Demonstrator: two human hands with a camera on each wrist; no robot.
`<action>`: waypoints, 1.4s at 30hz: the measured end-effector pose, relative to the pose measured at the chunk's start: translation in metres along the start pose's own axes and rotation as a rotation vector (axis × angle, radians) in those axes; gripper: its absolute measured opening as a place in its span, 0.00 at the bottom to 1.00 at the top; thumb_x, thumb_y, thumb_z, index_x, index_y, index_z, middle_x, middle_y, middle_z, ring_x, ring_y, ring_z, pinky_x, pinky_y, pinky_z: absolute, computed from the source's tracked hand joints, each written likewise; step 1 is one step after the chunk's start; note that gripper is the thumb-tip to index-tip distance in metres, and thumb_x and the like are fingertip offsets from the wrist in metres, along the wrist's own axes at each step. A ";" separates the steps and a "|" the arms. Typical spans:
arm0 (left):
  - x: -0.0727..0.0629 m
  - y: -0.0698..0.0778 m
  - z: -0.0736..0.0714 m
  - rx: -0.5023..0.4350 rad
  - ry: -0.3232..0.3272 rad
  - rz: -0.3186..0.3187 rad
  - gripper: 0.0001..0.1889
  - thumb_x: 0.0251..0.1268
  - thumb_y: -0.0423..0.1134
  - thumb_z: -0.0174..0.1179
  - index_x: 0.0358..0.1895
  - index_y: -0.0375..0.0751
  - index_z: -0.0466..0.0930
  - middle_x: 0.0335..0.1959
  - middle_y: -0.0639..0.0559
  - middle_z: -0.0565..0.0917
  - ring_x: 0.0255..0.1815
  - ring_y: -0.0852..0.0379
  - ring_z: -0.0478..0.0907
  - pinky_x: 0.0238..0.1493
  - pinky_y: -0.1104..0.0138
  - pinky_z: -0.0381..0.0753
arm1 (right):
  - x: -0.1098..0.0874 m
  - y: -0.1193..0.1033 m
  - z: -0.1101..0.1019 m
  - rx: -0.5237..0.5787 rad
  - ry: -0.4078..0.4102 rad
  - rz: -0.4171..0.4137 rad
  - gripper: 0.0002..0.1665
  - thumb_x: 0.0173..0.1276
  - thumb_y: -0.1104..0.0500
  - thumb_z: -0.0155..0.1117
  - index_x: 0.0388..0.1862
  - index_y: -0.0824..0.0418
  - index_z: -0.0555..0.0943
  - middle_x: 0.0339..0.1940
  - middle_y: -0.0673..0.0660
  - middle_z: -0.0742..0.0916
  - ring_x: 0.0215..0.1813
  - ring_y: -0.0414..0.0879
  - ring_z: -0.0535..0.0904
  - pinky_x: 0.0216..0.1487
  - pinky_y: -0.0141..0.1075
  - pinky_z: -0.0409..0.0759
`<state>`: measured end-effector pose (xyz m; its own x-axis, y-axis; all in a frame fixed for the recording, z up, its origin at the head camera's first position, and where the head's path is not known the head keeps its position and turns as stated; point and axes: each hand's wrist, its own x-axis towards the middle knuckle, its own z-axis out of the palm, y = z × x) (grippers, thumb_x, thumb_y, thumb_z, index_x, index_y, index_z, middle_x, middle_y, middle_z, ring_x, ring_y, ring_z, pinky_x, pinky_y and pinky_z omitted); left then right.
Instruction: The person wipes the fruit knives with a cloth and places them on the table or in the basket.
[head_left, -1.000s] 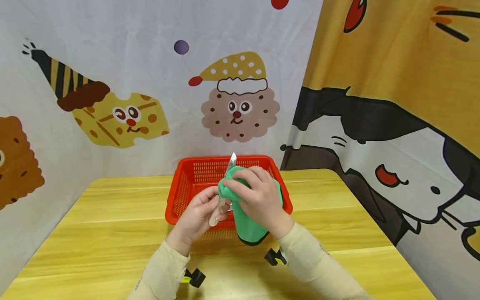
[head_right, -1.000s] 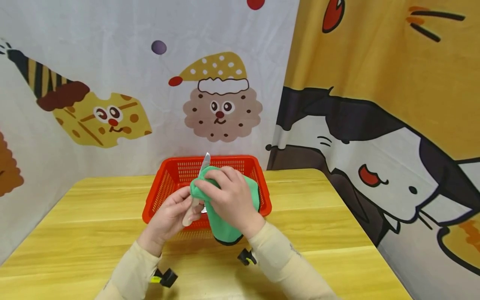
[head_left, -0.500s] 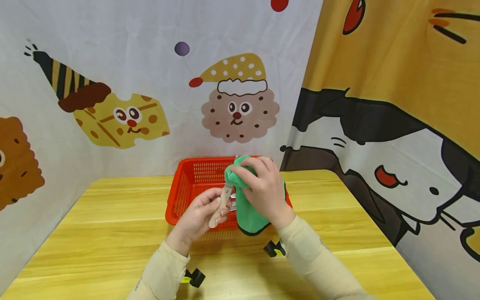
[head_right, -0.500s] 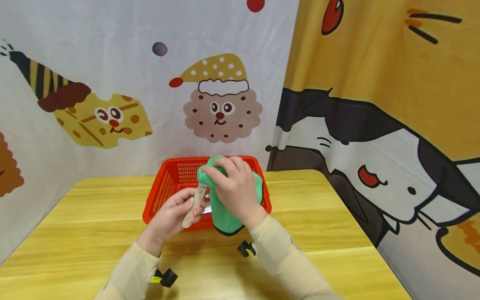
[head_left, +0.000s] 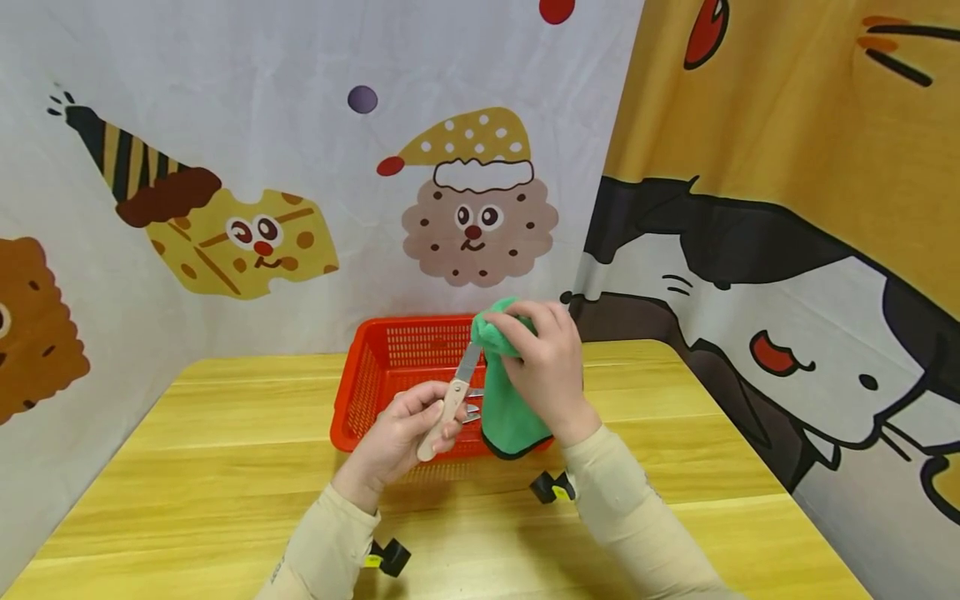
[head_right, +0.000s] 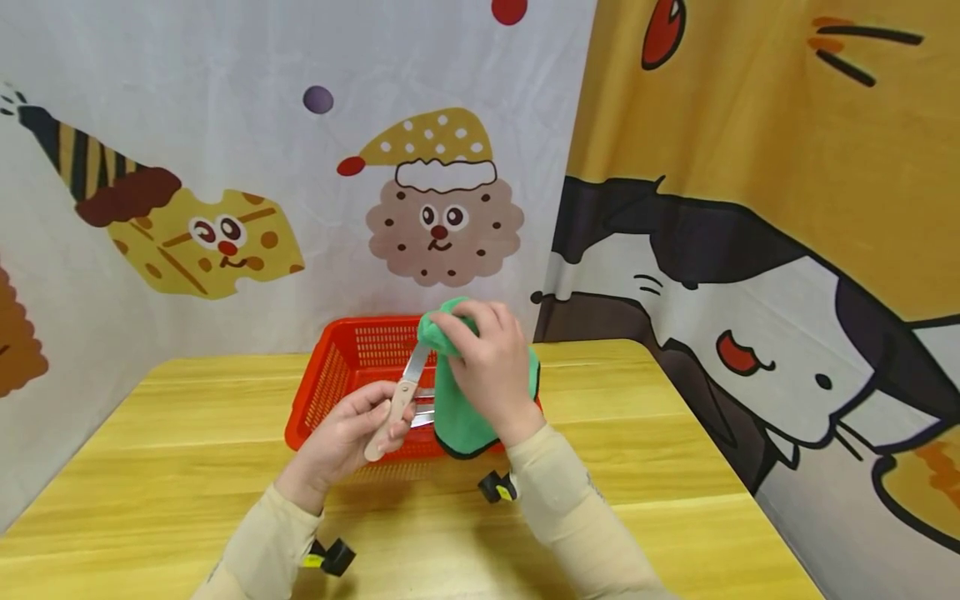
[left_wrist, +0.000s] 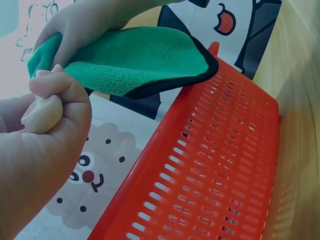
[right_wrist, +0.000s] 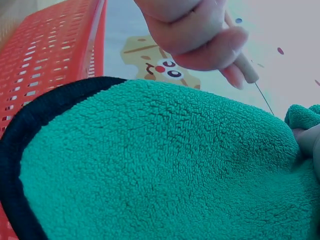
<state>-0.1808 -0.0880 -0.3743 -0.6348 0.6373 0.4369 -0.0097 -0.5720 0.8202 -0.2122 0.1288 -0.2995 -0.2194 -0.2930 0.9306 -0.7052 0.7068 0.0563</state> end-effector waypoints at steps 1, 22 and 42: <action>0.000 0.000 0.000 -0.001 -0.001 -0.003 0.17 0.81 0.29 0.33 0.57 0.35 0.72 0.43 0.48 0.78 0.34 0.60 0.73 0.34 0.74 0.75 | 0.000 0.001 0.000 -0.003 0.002 0.008 0.17 0.59 0.67 0.73 0.47 0.54 0.86 0.43 0.58 0.83 0.42 0.58 0.76 0.44 0.49 0.76; -0.002 0.000 -0.002 -0.008 0.050 0.034 0.16 0.81 0.28 0.33 0.58 0.33 0.70 0.43 0.47 0.77 0.34 0.59 0.73 0.35 0.73 0.75 | -0.013 -0.013 -0.003 0.087 0.031 -0.087 0.18 0.57 0.68 0.72 0.46 0.54 0.87 0.42 0.58 0.84 0.41 0.58 0.77 0.43 0.48 0.78; 0.001 -0.001 -0.003 0.027 0.004 0.051 0.20 0.81 0.28 0.29 0.57 0.40 0.74 0.40 0.49 0.76 0.30 0.60 0.70 0.32 0.73 0.72 | -0.026 -0.031 0.007 0.058 -0.091 -0.111 0.16 0.60 0.58 0.76 0.48 0.50 0.86 0.46 0.55 0.83 0.45 0.53 0.76 0.44 0.42 0.78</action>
<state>-0.1832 -0.0883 -0.3759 -0.6371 0.6054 0.4771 0.0437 -0.5896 0.8065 -0.1895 0.1102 -0.3277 -0.1963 -0.4258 0.8833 -0.7656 0.6294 0.1333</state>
